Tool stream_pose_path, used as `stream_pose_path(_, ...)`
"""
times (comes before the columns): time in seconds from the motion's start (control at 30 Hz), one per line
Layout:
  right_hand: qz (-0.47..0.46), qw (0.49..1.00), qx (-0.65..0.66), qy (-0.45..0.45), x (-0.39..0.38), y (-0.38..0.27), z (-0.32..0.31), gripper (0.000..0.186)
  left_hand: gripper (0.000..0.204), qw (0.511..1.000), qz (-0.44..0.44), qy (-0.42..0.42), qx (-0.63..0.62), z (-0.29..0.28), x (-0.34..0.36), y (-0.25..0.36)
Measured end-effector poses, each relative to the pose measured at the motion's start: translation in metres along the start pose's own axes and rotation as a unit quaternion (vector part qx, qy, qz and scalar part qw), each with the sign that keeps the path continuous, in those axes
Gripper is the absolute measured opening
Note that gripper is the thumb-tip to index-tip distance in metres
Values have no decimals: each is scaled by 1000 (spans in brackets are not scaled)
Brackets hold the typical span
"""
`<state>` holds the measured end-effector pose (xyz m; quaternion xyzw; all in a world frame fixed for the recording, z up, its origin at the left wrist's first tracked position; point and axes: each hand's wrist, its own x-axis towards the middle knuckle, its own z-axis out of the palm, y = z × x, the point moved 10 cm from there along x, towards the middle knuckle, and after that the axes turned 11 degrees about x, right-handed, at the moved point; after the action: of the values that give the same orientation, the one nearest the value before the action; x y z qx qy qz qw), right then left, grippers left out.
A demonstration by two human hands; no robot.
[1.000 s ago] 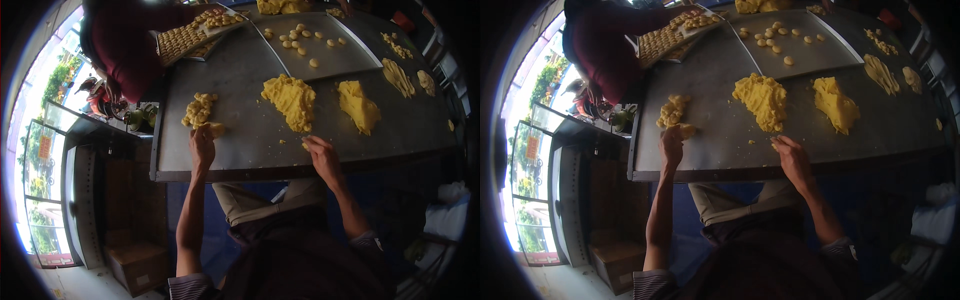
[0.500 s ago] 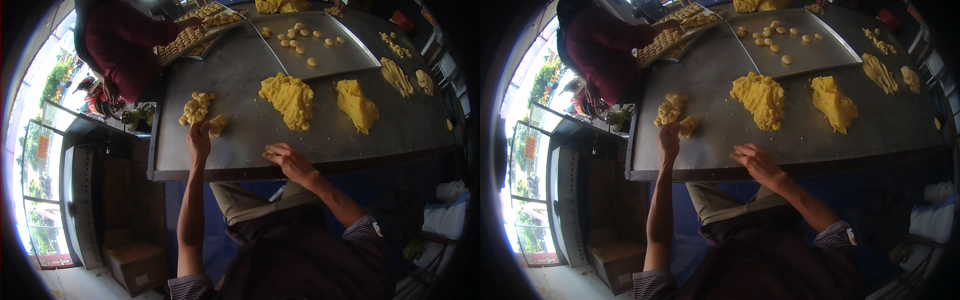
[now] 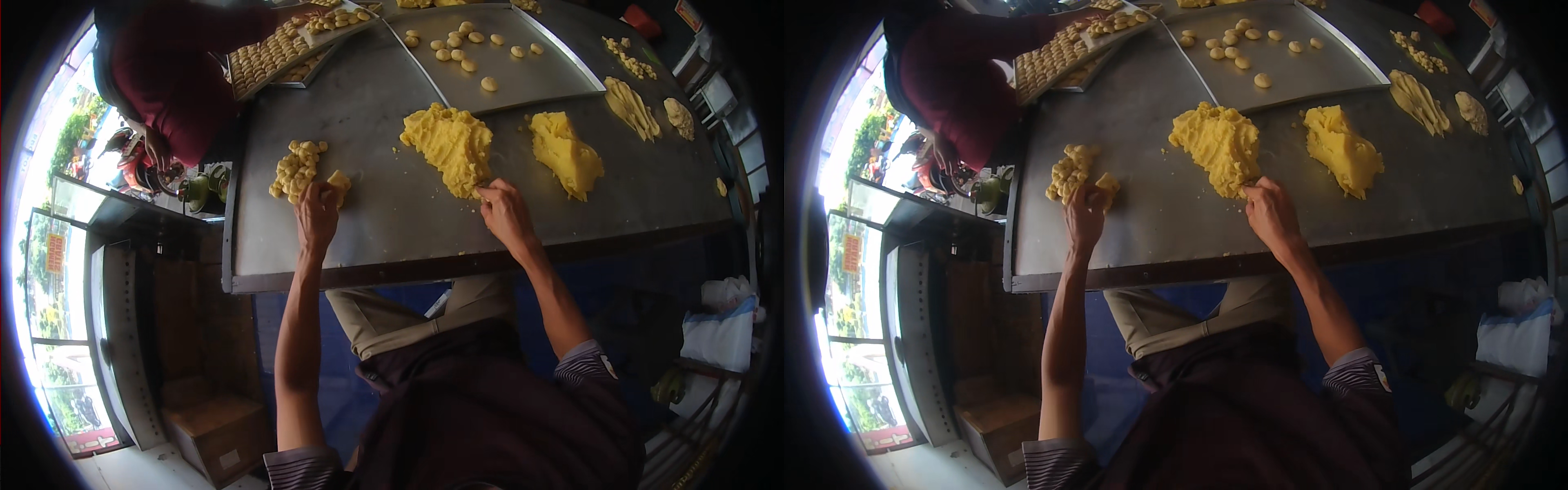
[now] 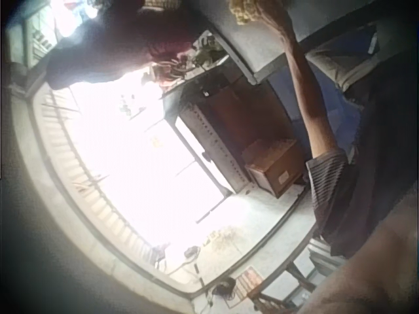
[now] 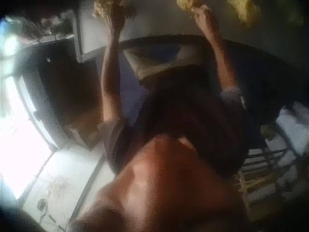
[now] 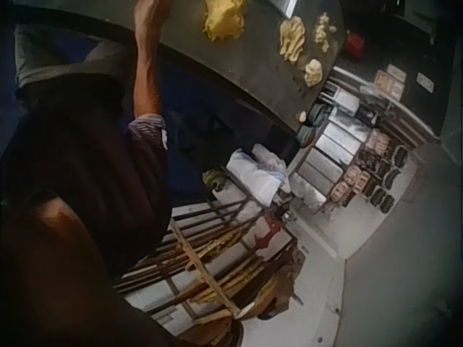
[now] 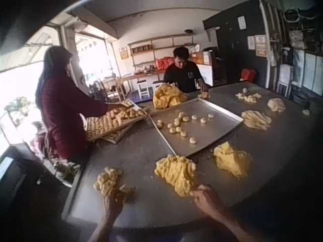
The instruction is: The person prepares pieces of dough by hand on a metal table, pulling small sections from a larger mass and rolling them into balls.
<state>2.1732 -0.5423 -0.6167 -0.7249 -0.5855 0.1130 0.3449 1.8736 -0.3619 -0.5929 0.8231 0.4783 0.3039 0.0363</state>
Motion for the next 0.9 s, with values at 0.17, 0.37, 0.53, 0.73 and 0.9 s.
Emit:
stream_pose_path(0.17,43,999,22,19,-14,-5,-18,45,24,996,73,-45,11,-4,-32,15)
stream_pose_path(0.37,-62,998,-8,4,-70,-35,7,48,41,998,48,-41,27,-12,-71,51)
stream_pose_path(0.53,-150,981,61,-108,-62,-82,10,28,20,991,48,-109,-62,11,-68,81)
stream_pose_path(0.73,-88,994,35,-57,-22,-41,6,27,22,983,135,-62,105,19,-33,115)
stream_pose_path(0.9,-141,985,85,-53,-13,-69,19,29,31,980,146,-10,135,70,-11,105)
